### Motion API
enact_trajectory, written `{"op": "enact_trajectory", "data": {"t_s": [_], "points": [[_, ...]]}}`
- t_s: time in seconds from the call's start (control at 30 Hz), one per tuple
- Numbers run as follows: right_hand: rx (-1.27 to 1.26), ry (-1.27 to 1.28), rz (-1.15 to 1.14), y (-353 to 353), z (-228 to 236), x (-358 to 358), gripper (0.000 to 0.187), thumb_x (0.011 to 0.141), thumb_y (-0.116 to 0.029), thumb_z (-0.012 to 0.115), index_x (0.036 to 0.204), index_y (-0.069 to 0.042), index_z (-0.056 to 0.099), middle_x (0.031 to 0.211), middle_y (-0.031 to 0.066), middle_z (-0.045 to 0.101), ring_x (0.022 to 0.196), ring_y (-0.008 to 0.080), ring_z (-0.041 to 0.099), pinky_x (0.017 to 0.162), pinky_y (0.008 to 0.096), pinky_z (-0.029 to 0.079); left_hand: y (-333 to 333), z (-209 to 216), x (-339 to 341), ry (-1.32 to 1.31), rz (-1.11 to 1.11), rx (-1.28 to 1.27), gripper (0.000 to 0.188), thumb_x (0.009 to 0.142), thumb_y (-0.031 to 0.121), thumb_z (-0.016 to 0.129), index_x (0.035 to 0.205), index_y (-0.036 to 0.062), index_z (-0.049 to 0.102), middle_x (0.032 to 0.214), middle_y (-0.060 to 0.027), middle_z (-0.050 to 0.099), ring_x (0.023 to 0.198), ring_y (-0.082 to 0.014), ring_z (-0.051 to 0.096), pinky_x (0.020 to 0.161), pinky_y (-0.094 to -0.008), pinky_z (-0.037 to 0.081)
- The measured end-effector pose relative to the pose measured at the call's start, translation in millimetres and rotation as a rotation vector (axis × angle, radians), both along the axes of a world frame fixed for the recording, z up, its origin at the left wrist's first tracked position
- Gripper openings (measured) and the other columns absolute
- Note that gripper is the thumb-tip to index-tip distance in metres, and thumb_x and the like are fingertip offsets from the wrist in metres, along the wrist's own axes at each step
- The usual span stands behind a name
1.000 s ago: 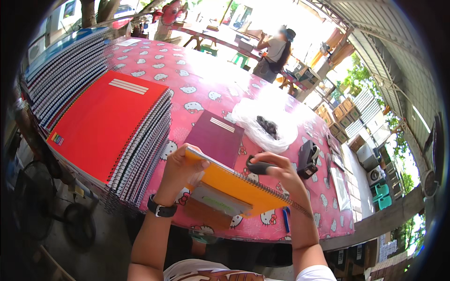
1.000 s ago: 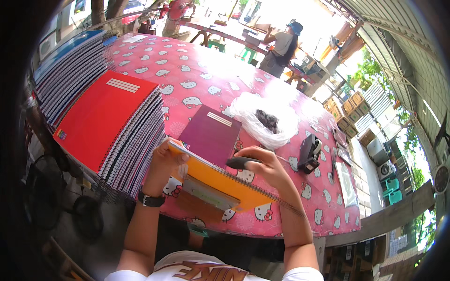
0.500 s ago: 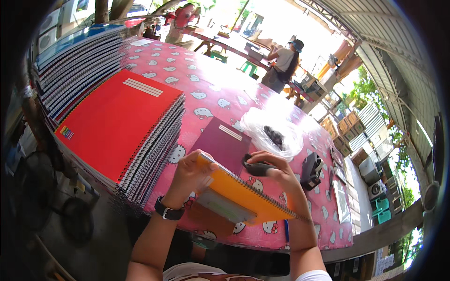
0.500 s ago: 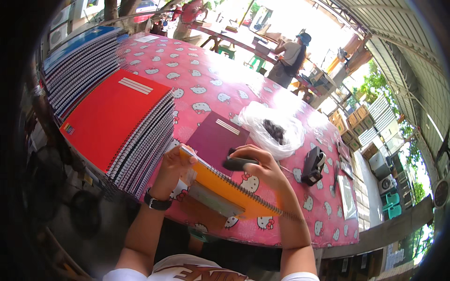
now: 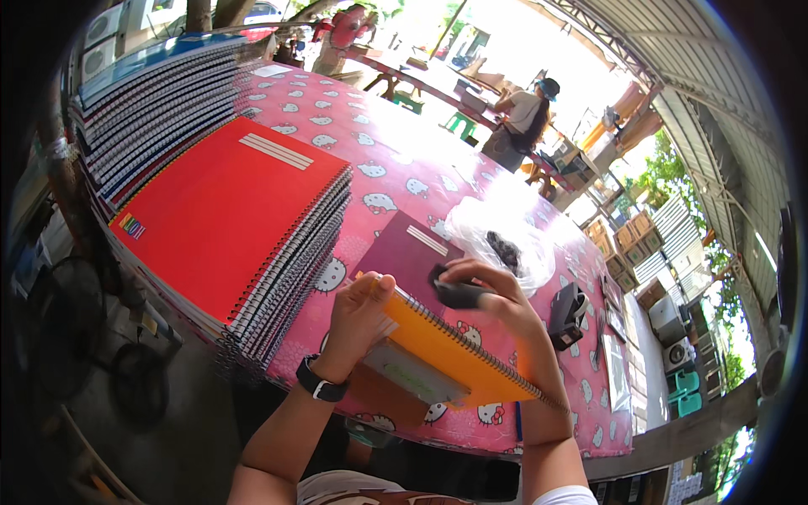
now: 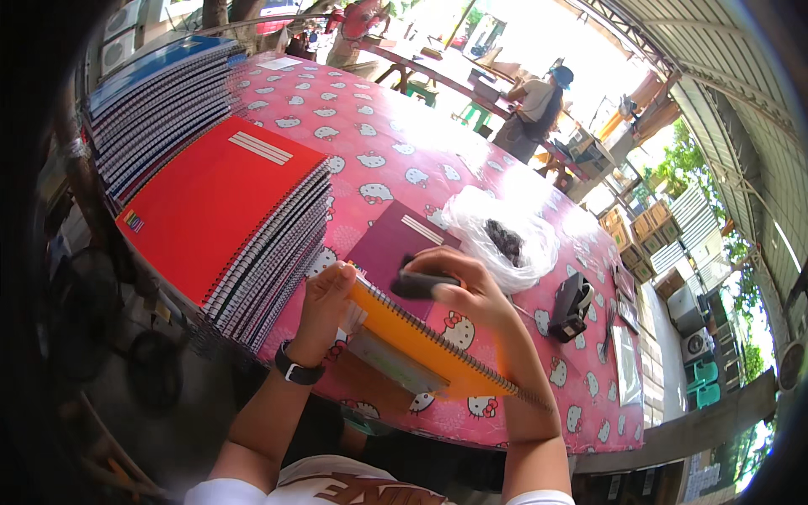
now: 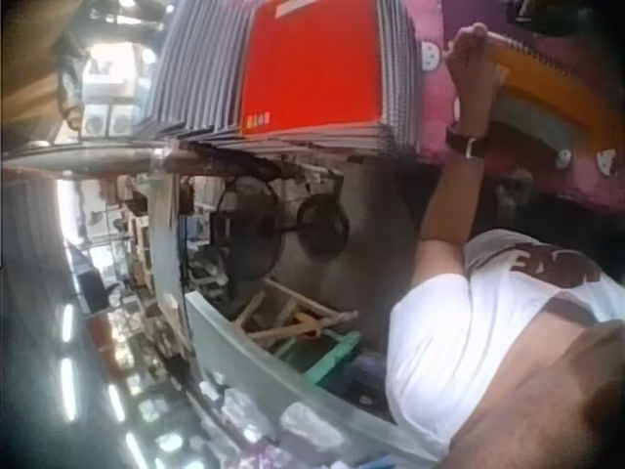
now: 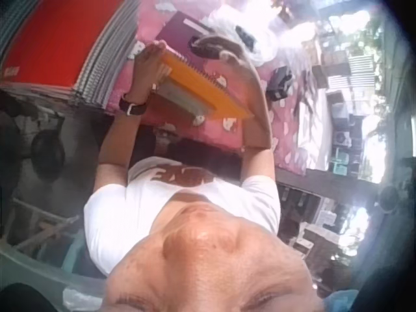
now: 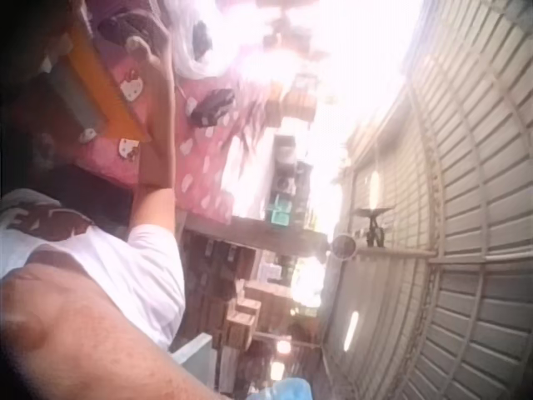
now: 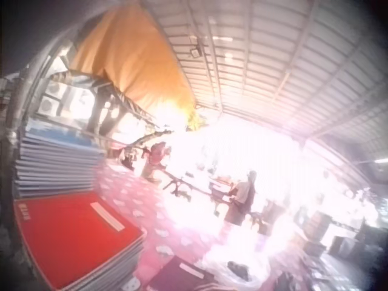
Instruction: The person assembles notebooks by picking up covers of different colors, aligning them with a stack of paper, and using a hand-held tool to press down on the spiral binding. They place the finished notebooks into a stack and repeat the process for several items.
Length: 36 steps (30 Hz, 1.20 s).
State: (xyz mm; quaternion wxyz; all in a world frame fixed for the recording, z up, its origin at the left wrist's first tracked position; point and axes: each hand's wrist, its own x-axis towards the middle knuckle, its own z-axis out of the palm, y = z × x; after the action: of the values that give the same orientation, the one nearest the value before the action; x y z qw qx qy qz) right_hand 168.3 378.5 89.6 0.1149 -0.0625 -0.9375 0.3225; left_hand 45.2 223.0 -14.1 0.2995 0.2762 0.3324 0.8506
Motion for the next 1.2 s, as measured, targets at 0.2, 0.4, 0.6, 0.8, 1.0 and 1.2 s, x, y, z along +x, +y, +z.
{"op": "enact_trajectory", "data": {"t_s": [0.2, 0.4, 0.6, 0.8, 1.0, 1.2], "points": [[-0.309, 0.015, 0.144, -1.7, -2.4, -7.8, 0.049, 0.081, -0.040, 0.062, 0.105, 0.002, 0.060, 0.100, 0.0111, 0.060, 0.096, 0.0204, 0.057, 0.085, 0.0323, 0.044, 0.7, 6.3, 7.4, -0.160, -0.020, -0.004, 0.038, 0.095, 0.037, 0.048, 0.067, 0.0123, 0.047, 0.055, 0.0083, 0.038, 0.045, 0.0004, 0.034, 0.039, -0.0193, 0.027], [-0.282, -0.005, 0.202, -13.1, -3.9, -20.7, 0.055, 0.080, -0.048, 0.061, 0.105, 0.001, 0.061, 0.102, 0.0095, 0.059, 0.100, 0.0190, 0.055, 0.086, 0.0331, 0.043, 1.7, -8.8, 2.8, -0.049, 0.055, -0.050, 0.042, 0.095, 0.042, 0.046, 0.063, 0.0141, 0.042, 0.053, 0.0081, 0.035, 0.041, -0.0008, 0.033, 0.036, -0.0196, 0.024], [-0.122, -0.076, 0.031, 1.2, -20.4, -21.4, 0.054, 0.079, -0.045, 0.064, 0.114, -0.005, 0.058, 0.104, 0.0132, 0.058, 0.100, 0.0248, 0.055, 0.088, 0.0335, 0.042, -10.4, -7.1, -4.6, -0.173, -0.137, -0.059, 0.038, 0.096, 0.040, 0.045, 0.072, 0.0106, 0.047, 0.058, 0.0060, 0.042, 0.048, -0.0012, 0.039, 0.043, -0.0188, 0.032], [0.387, -0.112, -0.317, 49.8, -51.9, 69.1, 0.046, 0.079, -0.032, 0.069, 0.113, -0.004, 0.058, 0.115, 0.0133, 0.058, 0.108, 0.0251, 0.054, 0.092, 0.0340, 0.043, -8.4, -15.4, -1.8, 0.098, -0.017, -0.047, 0.023, 0.091, 0.024, 0.057, 0.099, 0.0030, 0.060, 0.079, 0.0010, 0.057, 0.073, -0.0059, 0.053, 0.067, -0.0205, 0.044], [0.058, 0.089, -0.210, -44.0, 41.3, 90.3, 0.042, 0.078, -0.019, 0.071, 0.115, -0.005, 0.057, 0.114, 0.0122, 0.059, 0.098, 0.0242, 0.060, 0.081, 0.0319, 0.050, -11.2, 31.6, 24.6, 0.500, 0.168, -0.104, 0.019, 0.080, 0.009, 0.069, 0.096, 0.0010, 0.065, 0.083, -0.0032, 0.061, 0.076, -0.0100, 0.057, 0.069, -0.0235, 0.047], [0.168, 0.470, -0.199, -84.5, 38.8, 83.4, 0.023, 0.078, -0.017, 0.071, 0.095, -0.006, 0.060, 0.082, 0.0063, 0.053, 0.072, 0.0188, 0.056, 0.062, 0.0318, 0.046, -11.7, 61.9, 69.8, 0.677, 0.213, -0.005, 0.021, 0.073, 0.000, 0.072, 0.092, 0.0007, 0.065, 0.084, -0.0043, 0.061, 0.075, -0.0106, 0.057, 0.067, -0.0241, 0.046]]}}
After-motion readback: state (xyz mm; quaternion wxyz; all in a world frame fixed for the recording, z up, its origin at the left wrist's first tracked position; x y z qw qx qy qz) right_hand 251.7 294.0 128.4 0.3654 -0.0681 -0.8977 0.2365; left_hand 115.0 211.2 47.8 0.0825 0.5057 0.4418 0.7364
